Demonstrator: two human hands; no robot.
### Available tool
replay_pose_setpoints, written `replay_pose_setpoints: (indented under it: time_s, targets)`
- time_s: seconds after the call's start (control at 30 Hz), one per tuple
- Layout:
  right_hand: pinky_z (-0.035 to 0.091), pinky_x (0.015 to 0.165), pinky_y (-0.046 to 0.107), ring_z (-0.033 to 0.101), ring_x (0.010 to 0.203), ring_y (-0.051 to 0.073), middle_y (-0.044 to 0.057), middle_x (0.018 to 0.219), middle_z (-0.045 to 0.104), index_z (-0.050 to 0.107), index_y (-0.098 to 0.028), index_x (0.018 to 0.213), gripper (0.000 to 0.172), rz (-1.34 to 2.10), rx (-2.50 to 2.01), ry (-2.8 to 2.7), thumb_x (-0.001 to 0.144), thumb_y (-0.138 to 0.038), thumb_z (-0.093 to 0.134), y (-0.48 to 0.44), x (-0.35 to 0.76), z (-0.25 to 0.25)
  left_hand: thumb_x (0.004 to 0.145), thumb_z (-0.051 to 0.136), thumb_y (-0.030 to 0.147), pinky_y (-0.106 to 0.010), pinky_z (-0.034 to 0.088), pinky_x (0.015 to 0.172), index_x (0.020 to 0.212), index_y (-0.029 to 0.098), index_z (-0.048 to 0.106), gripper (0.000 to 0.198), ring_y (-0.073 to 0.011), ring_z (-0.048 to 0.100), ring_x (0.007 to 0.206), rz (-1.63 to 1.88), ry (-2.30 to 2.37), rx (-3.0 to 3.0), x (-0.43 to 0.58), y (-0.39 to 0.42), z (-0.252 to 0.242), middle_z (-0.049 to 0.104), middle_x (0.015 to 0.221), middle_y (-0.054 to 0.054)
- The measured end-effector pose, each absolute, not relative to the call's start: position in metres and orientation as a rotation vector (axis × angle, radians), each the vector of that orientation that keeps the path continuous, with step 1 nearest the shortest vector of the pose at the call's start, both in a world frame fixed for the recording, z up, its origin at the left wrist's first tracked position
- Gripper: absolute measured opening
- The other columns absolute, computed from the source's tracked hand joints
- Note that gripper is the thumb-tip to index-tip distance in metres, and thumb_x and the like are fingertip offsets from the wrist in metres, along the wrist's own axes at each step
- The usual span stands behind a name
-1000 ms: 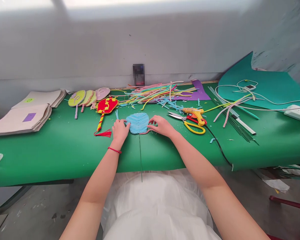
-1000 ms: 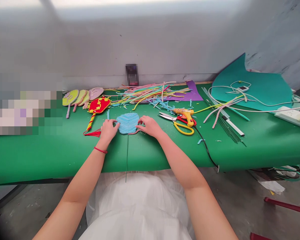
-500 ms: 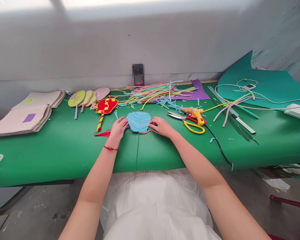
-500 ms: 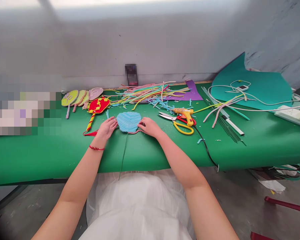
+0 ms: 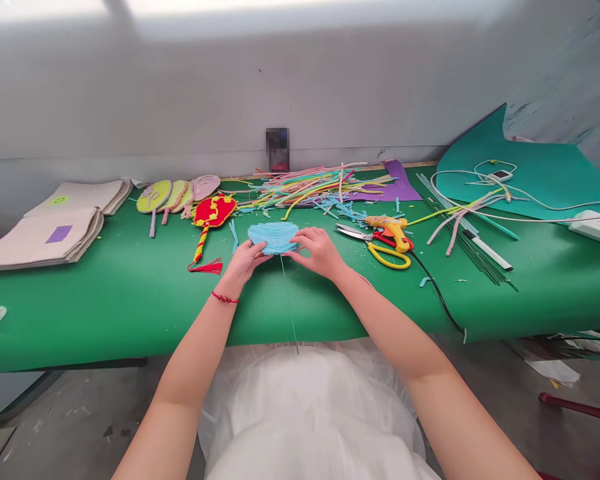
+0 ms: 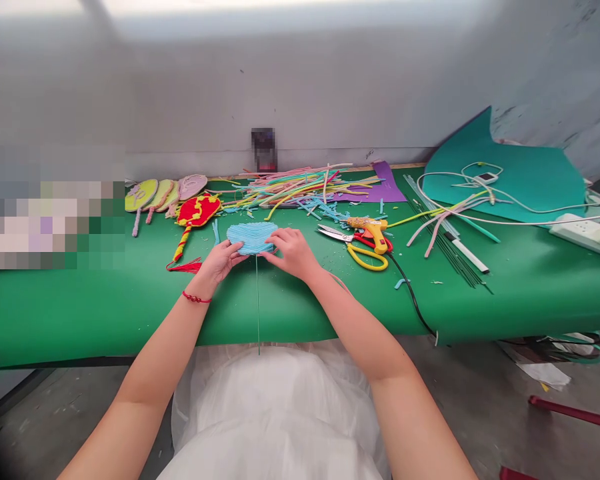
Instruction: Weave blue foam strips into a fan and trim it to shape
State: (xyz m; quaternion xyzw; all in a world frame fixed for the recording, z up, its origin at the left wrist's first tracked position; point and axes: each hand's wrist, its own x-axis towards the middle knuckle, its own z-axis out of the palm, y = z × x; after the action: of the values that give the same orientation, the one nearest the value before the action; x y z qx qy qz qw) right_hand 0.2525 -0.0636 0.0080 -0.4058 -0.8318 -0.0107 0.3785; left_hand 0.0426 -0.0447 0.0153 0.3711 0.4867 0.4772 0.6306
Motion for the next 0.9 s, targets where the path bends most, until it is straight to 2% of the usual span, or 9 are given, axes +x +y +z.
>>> replay_pose_setpoints:
  time_s: [0.3,0.7,0.9]
  targets:
    - [0.037,0.091,0.039,0.056,0.098,0.021,0.007,0.103,0.067,0.064,-0.021,0.101,0.019,-0.121,-0.904,-2.29,0.092,-0.031,0.05,-0.0627,0.2444,0.0018,0.078,0.063,0.01,-0.033,0.054,0.084,0.09,0.013,0.063,0.012,-0.0132,0.067,0.074,1.093,1.074,0.802,0.0443,-0.0461,0.0163,0.071,0.089,-0.006]
    - [0.033,0.096,0.041,0.054,0.103,0.022,0.007,0.106,0.066,0.066,-0.025,0.101,0.022,0.096,-1.01,-2.305,0.094,-0.032,0.047,-0.0648,0.2441,0.0074,0.076,0.066,0.012,-0.036,0.054,0.085,0.091,0.013,0.061,0.016,-0.0141,0.067,0.075,1.095,1.075,0.852,0.0443,-0.045,0.0148,0.069,0.091,-0.007]
    - [0.036,0.095,0.04,0.055,0.105,0.024,0.008,0.108,0.066,0.065,-0.024,0.104,0.027,0.127,-1.072,-2.115,0.089,-0.044,0.055,-0.0623,0.2521,0.01,0.076,0.065,0.014,-0.035,0.055,0.082,0.094,0.014,0.061,0.018,-0.0132,0.066,0.074,1.102,1.108,0.847,0.0419,-0.0433,0.015,0.069,0.097,-0.008]
